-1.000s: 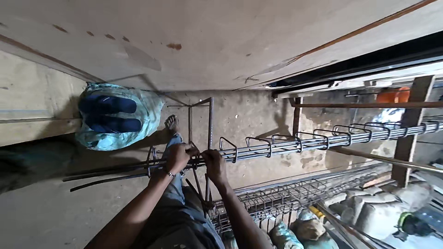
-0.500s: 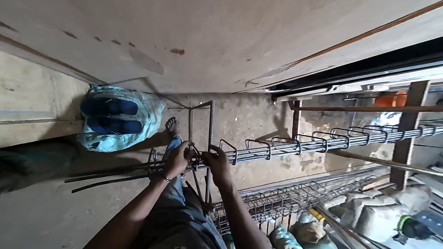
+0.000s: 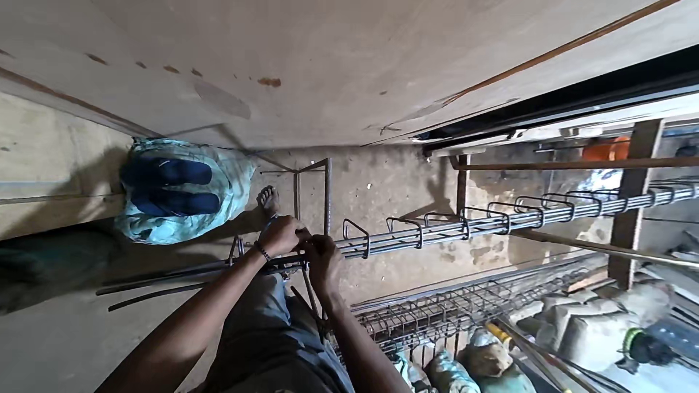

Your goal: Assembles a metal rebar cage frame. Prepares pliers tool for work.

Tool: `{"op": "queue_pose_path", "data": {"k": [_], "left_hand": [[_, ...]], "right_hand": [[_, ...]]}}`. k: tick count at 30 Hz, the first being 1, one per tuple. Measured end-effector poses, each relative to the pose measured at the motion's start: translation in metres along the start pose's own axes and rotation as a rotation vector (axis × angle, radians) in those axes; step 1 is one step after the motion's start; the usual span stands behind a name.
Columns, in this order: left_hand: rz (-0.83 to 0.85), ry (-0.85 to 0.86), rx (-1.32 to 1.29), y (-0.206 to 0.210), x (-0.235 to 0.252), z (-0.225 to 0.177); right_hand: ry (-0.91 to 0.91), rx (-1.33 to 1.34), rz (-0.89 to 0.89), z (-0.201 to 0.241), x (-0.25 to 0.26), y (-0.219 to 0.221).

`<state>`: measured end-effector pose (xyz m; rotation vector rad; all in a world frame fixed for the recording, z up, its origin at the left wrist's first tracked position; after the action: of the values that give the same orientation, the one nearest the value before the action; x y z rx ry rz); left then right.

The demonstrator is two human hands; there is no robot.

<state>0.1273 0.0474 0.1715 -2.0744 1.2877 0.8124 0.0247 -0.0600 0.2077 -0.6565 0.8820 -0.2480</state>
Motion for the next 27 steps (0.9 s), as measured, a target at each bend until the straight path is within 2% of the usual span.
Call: {"op": "queue_pose_path", "data": {"k": [2, 6, 12, 17, 19, 23, 25, 27], "left_hand": [[-0.007, -0.014, 0.027, 0.004, -0.002, 0.000], [-0.034, 0.074, -0.031, 0.017, -0.004, 0.010], [-0.152, 0.150, -0.208, 0.035, -0.006, 0.026], [-0.336, 0.283, -0.195, 0.046, -0.017, 0.033], [-0.362, 0.325, -0.194, 0.049, -0.020, 0.036], [-0.374, 0.253, -0.158, 0.051, -0.019, 0.030], [-0.362, 0.200, -0.070, 0.047, -0.018, 0.021], [-0.359, 0.143, 0.045, 0.043, -0.021, 0.012]], "right_hand": [[0.025, -0.026, -0.069, 0.001, -0.005, 0.007], [-0.008, -0.067, -0.171, -0.003, -0.004, 0.011], [0.040, -0.145, 0.031, -0.002, 0.006, -0.001], [0.091, -0.161, 0.151, 0.003, 0.017, -0.010], [0.082, -0.138, 0.191, 0.002, 0.022, -0.012], [-0.005, -0.036, 0.302, -0.012, 0.031, -0.024], [-0.041, 0.035, 0.222, -0.031, 0.021, -0.045], [-0.064, -0.038, 0.073, -0.061, -0.006, -0.070]]}}
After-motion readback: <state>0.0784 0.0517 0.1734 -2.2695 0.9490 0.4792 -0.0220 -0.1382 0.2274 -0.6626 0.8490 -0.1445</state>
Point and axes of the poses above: each hand's wrist, its own x-axis towards the middle knuckle, its own y-axis out of the palm, z = x × y, the point moved 2 cm from there along x, towards the middle knuckle, and after that the axes turned 7 degrees about -x, right-handed, at the moved point
